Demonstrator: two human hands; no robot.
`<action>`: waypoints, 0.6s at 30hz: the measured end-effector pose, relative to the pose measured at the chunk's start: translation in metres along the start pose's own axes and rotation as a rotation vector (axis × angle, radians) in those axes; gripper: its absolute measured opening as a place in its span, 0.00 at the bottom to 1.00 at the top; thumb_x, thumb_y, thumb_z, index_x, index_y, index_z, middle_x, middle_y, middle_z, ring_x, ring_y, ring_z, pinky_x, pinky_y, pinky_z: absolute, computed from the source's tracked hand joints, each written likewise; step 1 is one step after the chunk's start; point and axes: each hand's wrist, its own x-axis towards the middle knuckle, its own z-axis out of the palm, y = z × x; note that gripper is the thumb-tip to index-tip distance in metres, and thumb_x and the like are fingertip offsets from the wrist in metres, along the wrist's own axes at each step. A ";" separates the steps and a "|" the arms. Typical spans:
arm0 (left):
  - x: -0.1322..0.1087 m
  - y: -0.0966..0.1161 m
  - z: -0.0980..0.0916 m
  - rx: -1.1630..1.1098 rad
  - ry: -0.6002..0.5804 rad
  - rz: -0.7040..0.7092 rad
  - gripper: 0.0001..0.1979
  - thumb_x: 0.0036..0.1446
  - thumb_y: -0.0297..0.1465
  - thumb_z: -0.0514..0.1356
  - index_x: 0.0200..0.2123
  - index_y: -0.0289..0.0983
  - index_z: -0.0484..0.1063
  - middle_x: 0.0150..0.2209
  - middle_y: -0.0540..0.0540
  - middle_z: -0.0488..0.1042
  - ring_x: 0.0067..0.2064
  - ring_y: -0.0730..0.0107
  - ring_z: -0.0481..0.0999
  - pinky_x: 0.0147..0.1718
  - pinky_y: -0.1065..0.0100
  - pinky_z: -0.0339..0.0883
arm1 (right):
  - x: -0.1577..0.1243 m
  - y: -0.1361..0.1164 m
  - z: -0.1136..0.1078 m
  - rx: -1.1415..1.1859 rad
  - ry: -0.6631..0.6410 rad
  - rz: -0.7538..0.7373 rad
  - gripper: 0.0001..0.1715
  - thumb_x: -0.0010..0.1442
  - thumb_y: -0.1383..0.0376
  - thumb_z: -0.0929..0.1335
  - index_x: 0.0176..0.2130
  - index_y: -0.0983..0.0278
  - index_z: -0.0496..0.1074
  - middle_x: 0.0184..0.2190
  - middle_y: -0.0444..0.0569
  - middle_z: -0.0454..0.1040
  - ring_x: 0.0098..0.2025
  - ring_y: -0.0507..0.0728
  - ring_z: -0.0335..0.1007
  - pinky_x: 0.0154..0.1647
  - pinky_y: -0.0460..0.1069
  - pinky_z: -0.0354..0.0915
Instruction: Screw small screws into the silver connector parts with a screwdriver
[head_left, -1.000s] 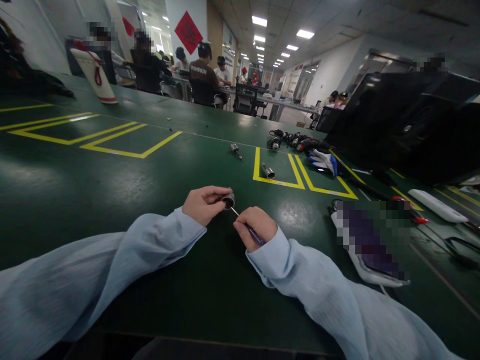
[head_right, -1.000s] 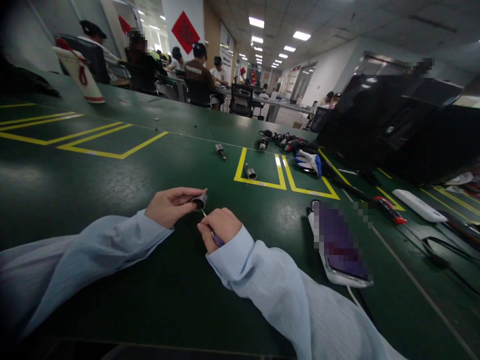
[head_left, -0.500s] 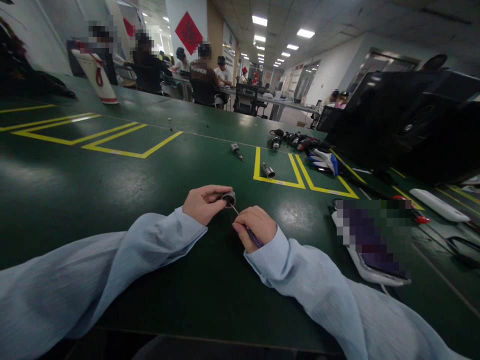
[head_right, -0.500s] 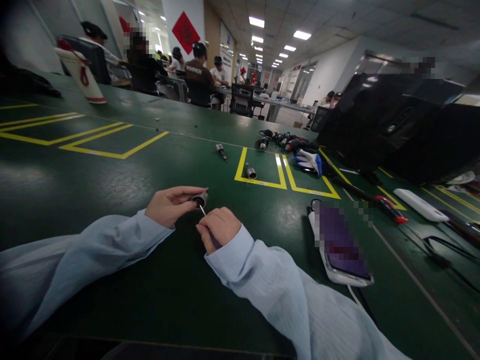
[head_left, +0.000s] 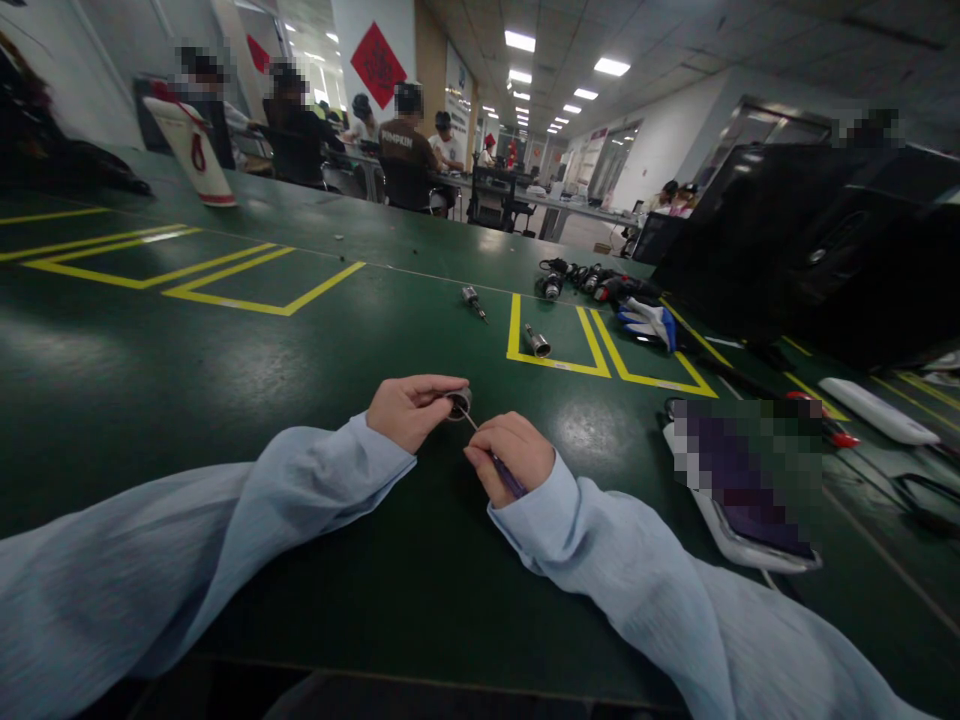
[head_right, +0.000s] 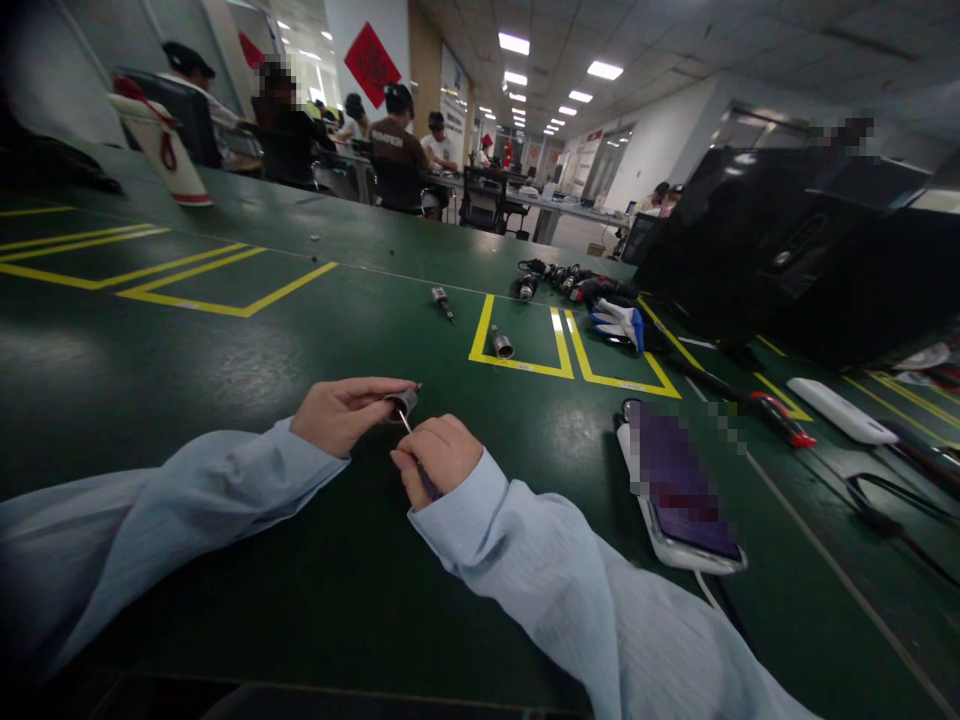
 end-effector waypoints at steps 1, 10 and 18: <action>0.000 -0.001 0.000 0.003 -0.001 0.000 0.14 0.38 0.25 0.61 0.32 0.30 0.77 0.33 0.42 0.79 0.35 0.63 0.78 0.39 0.62 0.73 | 0.000 0.000 0.000 0.003 0.009 -0.007 0.05 0.55 0.70 0.62 0.27 0.63 0.64 0.23 0.48 0.69 0.28 0.53 0.63 0.32 0.49 0.63; 0.002 -0.002 0.001 -0.001 -0.002 0.002 0.13 0.40 0.25 0.60 0.33 0.30 0.77 0.31 0.44 0.79 0.33 0.65 0.78 0.37 0.62 0.74 | 0.000 -0.003 -0.001 -0.022 0.012 0.007 0.06 0.55 0.69 0.62 0.27 0.64 0.65 0.23 0.48 0.69 0.28 0.53 0.63 0.32 0.49 0.63; 0.001 -0.002 0.002 -0.004 0.013 -0.013 0.13 0.40 0.24 0.60 0.32 0.29 0.77 0.30 0.44 0.79 0.30 0.66 0.78 0.34 0.64 0.75 | -0.001 -0.002 0.000 -0.013 0.011 -0.011 0.06 0.56 0.70 0.62 0.27 0.64 0.65 0.23 0.49 0.69 0.29 0.54 0.64 0.33 0.49 0.63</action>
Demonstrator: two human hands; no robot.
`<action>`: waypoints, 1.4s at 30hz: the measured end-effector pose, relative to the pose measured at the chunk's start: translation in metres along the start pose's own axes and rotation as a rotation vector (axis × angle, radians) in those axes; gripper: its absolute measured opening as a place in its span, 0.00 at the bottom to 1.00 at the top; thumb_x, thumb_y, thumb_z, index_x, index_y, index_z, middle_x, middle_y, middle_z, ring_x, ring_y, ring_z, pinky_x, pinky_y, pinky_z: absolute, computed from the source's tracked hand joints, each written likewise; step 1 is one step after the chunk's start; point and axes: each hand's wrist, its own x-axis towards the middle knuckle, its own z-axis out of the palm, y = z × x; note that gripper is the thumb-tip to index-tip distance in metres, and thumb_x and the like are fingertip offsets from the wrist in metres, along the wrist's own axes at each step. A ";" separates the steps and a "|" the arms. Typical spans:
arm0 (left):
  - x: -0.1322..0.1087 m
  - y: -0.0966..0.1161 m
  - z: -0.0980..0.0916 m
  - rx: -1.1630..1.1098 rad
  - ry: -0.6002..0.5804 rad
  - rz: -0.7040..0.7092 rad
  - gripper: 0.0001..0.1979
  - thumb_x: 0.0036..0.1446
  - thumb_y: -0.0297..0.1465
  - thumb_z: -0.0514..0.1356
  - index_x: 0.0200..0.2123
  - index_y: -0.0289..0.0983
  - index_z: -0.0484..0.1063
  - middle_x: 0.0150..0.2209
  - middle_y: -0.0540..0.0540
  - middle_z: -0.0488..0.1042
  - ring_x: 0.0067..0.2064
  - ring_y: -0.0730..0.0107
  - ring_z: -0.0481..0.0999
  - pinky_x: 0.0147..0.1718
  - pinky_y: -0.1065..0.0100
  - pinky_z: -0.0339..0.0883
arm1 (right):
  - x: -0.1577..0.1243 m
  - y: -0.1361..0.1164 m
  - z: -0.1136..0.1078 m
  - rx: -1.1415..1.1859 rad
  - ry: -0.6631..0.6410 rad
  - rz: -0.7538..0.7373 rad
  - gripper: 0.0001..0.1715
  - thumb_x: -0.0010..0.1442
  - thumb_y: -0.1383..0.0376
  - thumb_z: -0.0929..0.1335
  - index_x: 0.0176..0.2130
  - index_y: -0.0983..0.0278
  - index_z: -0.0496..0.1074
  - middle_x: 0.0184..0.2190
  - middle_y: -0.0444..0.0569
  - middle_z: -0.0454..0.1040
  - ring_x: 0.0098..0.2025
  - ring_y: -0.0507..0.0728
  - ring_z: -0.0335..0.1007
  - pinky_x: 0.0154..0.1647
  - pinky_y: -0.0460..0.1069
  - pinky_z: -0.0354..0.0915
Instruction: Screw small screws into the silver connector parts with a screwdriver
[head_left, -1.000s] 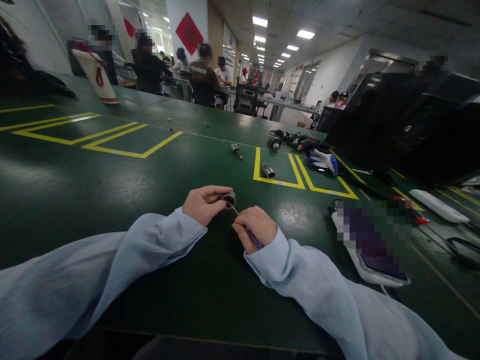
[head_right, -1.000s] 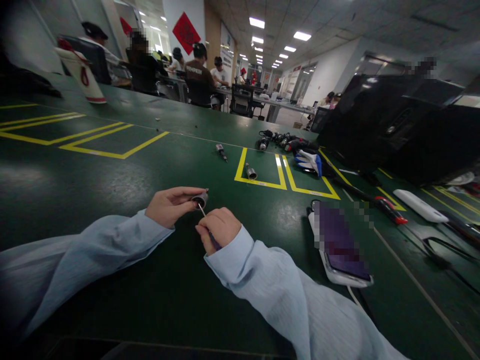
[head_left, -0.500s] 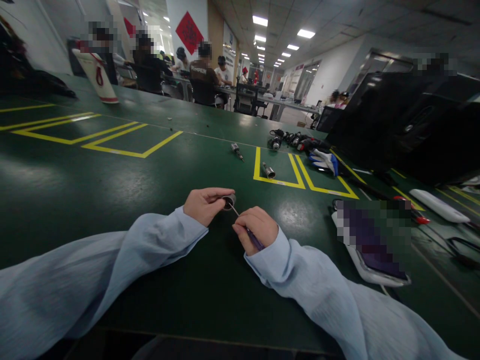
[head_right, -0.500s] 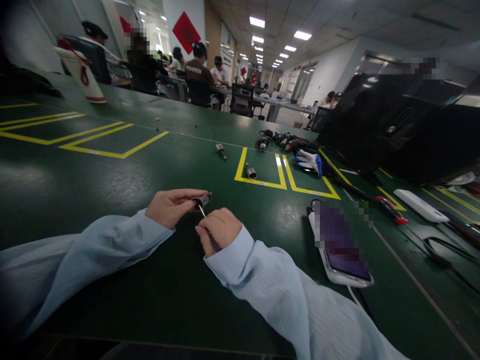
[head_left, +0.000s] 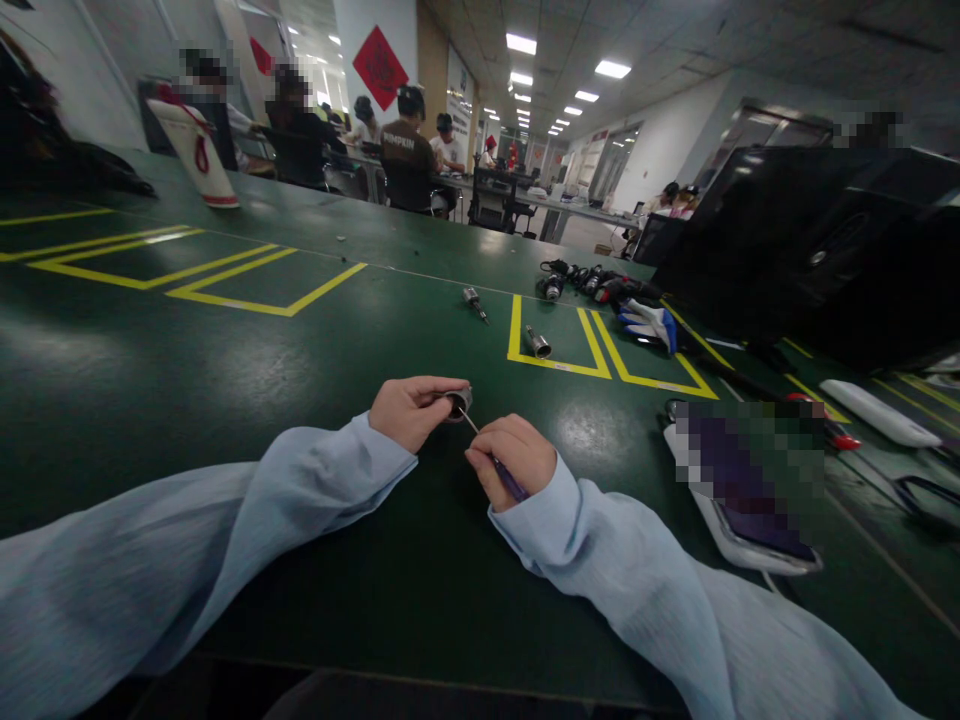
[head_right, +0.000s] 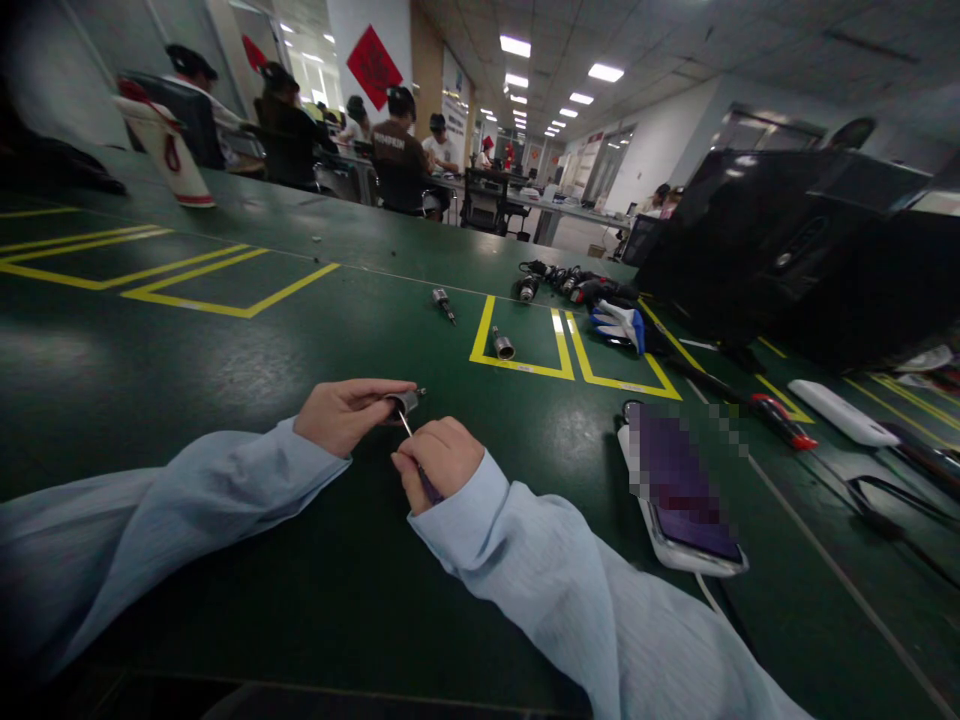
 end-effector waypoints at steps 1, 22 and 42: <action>0.000 0.000 0.000 -0.002 -0.003 0.004 0.13 0.40 0.24 0.60 0.32 0.29 0.77 0.30 0.44 0.79 0.31 0.66 0.78 0.34 0.64 0.75 | 0.000 0.000 0.000 -0.005 -0.005 -0.003 0.06 0.56 0.70 0.62 0.27 0.64 0.65 0.24 0.49 0.69 0.29 0.54 0.64 0.33 0.49 0.63; -0.001 0.003 -0.001 0.078 -0.014 0.041 0.14 0.40 0.25 0.60 0.35 0.28 0.76 0.32 0.41 0.79 0.32 0.64 0.78 0.34 0.65 0.75 | 0.002 -0.002 -0.004 -0.015 0.012 -0.018 0.07 0.56 0.70 0.61 0.27 0.64 0.65 0.22 0.48 0.69 0.26 0.52 0.63 0.30 0.48 0.63; 0.001 -0.003 -0.001 0.044 -0.050 0.041 0.14 0.41 0.26 0.60 0.34 0.28 0.75 0.32 0.41 0.79 0.33 0.64 0.78 0.36 0.61 0.74 | 0.001 -0.004 -0.005 -0.014 0.081 -0.020 0.07 0.55 0.70 0.62 0.26 0.65 0.66 0.21 0.47 0.69 0.25 0.52 0.64 0.29 0.48 0.64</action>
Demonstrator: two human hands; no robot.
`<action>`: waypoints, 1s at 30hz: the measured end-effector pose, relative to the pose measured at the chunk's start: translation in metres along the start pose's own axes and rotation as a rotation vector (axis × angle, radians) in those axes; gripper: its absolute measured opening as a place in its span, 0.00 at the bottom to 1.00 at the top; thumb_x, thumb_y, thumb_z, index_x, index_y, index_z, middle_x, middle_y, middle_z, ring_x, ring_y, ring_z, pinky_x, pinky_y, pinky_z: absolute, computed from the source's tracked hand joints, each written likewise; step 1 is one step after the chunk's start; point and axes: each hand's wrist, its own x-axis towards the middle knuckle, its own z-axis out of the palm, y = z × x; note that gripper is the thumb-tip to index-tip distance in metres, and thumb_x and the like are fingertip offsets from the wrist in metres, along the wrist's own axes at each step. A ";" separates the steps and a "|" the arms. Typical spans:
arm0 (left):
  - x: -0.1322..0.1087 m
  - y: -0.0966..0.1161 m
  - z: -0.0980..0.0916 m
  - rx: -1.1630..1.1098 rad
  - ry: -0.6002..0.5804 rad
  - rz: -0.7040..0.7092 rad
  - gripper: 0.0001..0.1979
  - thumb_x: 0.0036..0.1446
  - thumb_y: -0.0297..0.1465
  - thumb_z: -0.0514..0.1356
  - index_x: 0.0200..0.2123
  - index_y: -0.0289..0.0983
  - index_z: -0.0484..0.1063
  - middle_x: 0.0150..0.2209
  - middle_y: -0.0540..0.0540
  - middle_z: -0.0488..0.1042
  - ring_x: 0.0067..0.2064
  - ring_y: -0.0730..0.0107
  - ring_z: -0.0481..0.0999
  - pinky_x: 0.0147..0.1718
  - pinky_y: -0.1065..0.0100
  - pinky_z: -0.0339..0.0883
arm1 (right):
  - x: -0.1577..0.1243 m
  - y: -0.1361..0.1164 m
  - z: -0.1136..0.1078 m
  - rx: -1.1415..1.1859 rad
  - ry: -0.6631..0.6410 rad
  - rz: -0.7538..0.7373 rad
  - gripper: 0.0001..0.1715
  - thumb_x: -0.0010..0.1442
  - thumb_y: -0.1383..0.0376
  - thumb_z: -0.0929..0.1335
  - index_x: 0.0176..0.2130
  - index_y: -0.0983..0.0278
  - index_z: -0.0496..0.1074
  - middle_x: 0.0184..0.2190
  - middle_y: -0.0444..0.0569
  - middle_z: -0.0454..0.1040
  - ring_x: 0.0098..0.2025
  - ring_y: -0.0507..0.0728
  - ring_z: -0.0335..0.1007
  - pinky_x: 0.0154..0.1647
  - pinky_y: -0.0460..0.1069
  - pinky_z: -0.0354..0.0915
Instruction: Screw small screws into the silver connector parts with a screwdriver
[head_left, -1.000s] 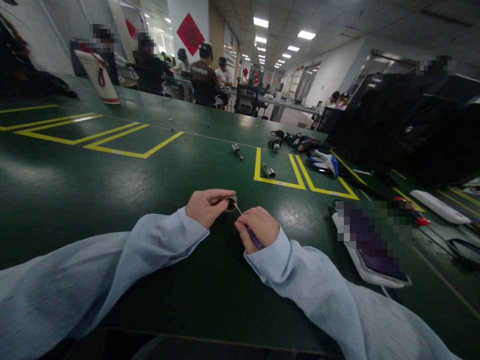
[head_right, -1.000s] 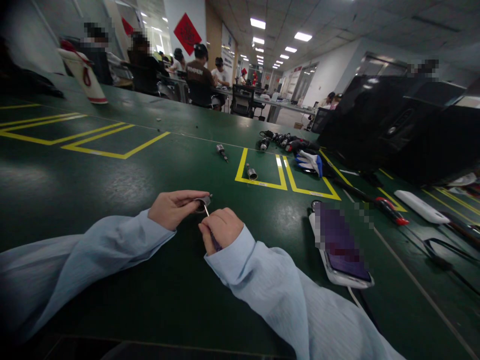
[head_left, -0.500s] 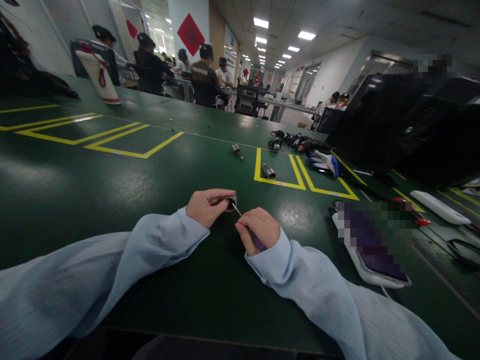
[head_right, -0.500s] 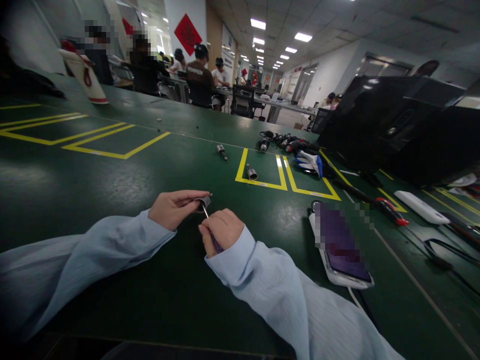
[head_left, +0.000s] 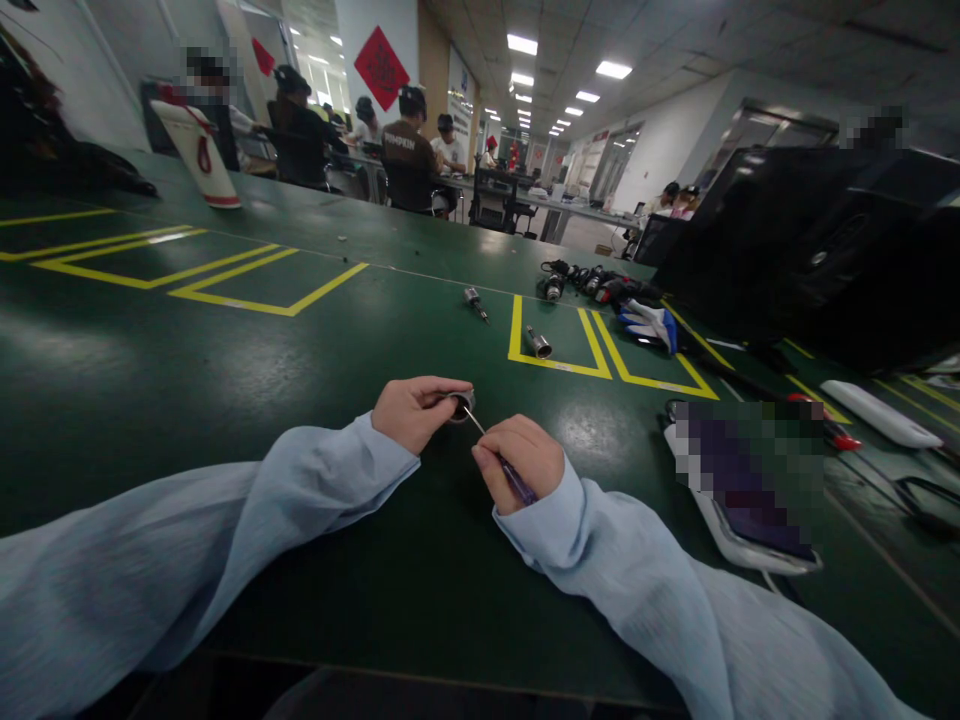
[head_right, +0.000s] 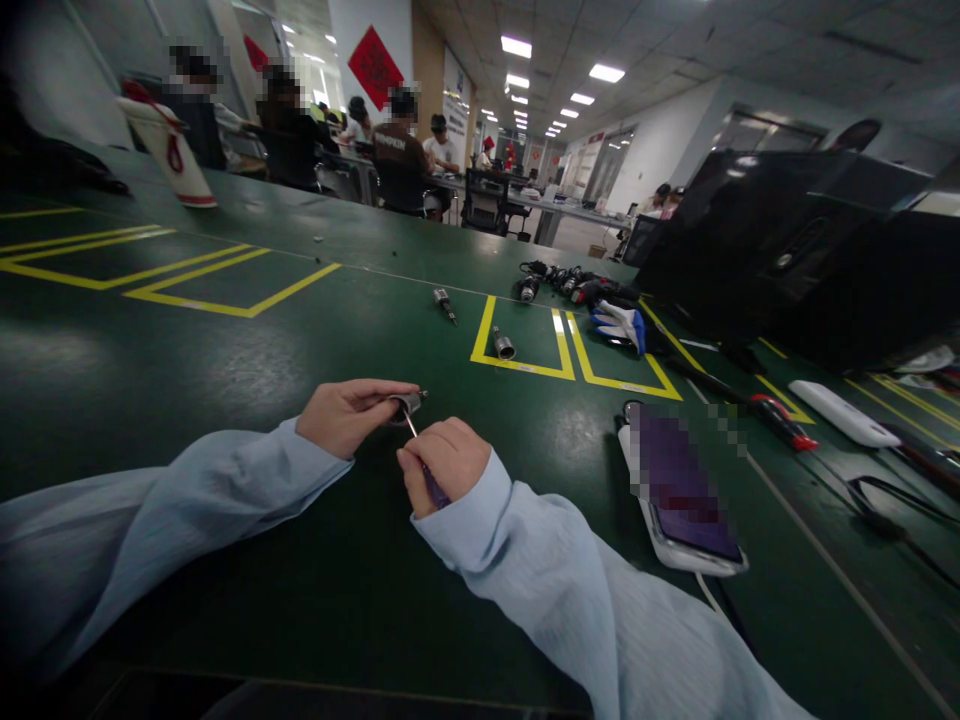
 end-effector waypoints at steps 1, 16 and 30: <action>0.000 0.000 0.000 -0.007 -0.002 0.000 0.14 0.41 0.27 0.60 0.34 0.28 0.75 0.32 0.41 0.79 0.33 0.64 0.78 0.36 0.61 0.74 | 0.000 -0.001 -0.002 0.015 0.002 0.007 0.07 0.55 0.70 0.62 0.26 0.65 0.66 0.22 0.47 0.69 0.25 0.52 0.64 0.29 0.47 0.64; -0.007 -0.011 0.009 -0.061 -0.209 0.118 0.25 0.40 0.24 0.59 0.46 0.31 0.64 0.39 0.41 0.73 0.38 0.65 0.75 0.41 0.60 0.70 | 0.012 0.031 0.019 -0.264 -0.033 -0.180 0.05 0.50 0.72 0.65 0.29 0.63 0.64 0.33 0.51 0.74 0.34 0.56 0.64 0.37 0.49 0.66; -0.005 -0.001 0.005 -0.035 -0.182 -0.015 0.22 0.49 0.30 0.58 0.49 0.35 0.60 0.50 0.39 0.66 0.42 0.61 0.75 0.35 0.59 0.73 | 0.032 0.116 -0.017 -0.323 0.571 0.420 0.13 0.45 0.70 0.66 0.30 0.62 0.57 0.33 0.47 0.67 0.37 0.56 0.63 0.43 0.55 0.61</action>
